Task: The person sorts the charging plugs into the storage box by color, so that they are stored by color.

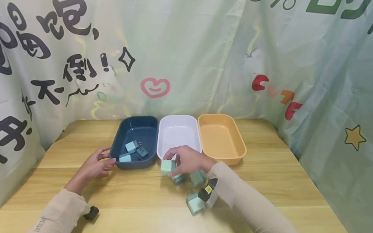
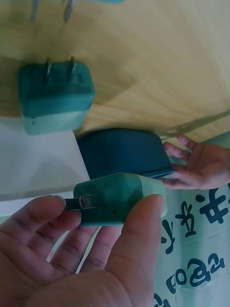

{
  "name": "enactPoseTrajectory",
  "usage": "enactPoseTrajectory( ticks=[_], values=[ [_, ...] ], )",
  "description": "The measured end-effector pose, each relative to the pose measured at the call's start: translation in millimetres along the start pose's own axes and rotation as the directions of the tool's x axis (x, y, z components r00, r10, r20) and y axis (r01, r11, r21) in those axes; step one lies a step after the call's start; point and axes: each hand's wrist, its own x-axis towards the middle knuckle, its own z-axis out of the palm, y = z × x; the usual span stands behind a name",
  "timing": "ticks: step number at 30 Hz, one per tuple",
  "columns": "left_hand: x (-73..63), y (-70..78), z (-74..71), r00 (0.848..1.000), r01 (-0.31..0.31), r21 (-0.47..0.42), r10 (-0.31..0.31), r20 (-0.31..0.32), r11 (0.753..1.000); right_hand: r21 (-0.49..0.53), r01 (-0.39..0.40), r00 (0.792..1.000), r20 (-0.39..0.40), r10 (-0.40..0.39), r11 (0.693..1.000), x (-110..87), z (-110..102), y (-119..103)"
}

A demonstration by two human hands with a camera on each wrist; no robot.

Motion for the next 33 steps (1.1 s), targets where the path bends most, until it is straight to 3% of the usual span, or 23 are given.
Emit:
enactPoseTrajectory(
  ticks=[10,19,27,33],
  values=[
    [-1.2,0.3,1.3,1.000,0.019,-0.002,-0.019,-0.006,1.000,-0.032,-0.021,0.999,-0.043,0.020,0.999,11.9,-9,6],
    [-1.2,0.7,1.1,1.000,0.001,0.002,-0.001,-0.006,1.000,-0.037,-0.053,0.997,-0.066,0.051,0.998,21.2,-18,15],
    [-0.9,0.2,0.3,1.000,-0.005,0.001,0.005,-0.007,1.000,-0.007,-0.066,0.995,-0.080,0.065,0.998,33.2,-27,25],
    [-1.0,0.1,0.5,1.000,-0.011,0.001,0.011,-0.006,1.000,0.031,-0.123,0.990,-0.064,0.125,0.992,42.9,-33,34]
  ],
)
